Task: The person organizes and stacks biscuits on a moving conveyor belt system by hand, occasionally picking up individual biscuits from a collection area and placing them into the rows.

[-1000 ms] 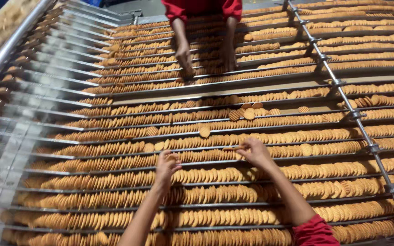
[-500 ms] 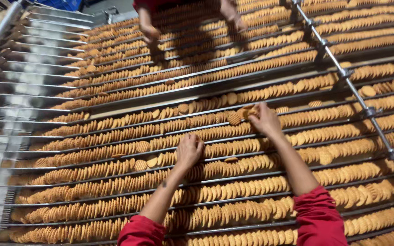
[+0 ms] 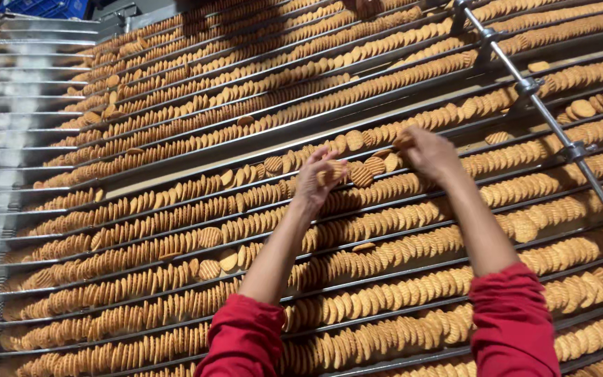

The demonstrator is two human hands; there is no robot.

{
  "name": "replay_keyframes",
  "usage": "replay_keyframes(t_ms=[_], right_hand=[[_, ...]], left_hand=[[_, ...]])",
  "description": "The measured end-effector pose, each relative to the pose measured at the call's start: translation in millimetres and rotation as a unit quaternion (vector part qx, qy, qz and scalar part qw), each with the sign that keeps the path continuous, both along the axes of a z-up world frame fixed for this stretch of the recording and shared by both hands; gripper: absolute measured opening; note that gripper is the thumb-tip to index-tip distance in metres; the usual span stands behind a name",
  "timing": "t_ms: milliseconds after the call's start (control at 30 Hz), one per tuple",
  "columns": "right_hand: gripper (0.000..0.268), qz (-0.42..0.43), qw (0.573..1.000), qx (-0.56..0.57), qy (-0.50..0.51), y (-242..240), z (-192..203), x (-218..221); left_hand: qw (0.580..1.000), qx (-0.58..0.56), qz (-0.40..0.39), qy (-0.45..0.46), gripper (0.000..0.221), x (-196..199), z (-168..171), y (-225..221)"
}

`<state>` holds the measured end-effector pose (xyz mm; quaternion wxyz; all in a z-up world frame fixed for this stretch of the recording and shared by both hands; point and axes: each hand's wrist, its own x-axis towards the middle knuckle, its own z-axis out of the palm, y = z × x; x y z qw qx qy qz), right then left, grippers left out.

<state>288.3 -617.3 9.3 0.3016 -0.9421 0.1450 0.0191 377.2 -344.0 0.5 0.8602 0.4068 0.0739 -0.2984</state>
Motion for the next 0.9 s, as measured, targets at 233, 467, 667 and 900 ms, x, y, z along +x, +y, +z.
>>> replay_keyframes(t_ms=[233, 467, 667, 900], right_hand=[[0.068, 0.098, 0.988, -0.038, -0.112, 43, 28, 9], [0.074, 0.099, 0.967, -0.229, -0.045, 58, 12, 27], [0.053, 0.045, 0.984, -0.087, -0.151, 49, 25, 5], [0.048, 0.0, 0.996, -0.043, -0.077, 74, 22, 8]], left_hand=[[0.989, 0.069, -0.036, -0.124, 0.065, 0, -26, -39], [0.634, 0.47, -0.029, -0.613, 0.044, -6, -23, -39], [0.43, 0.597, -0.157, -0.658, 0.02, -33, 2, -31], [0.804, 0.37, -0.06, -0.461, 0.038, -5, -4, 22]])
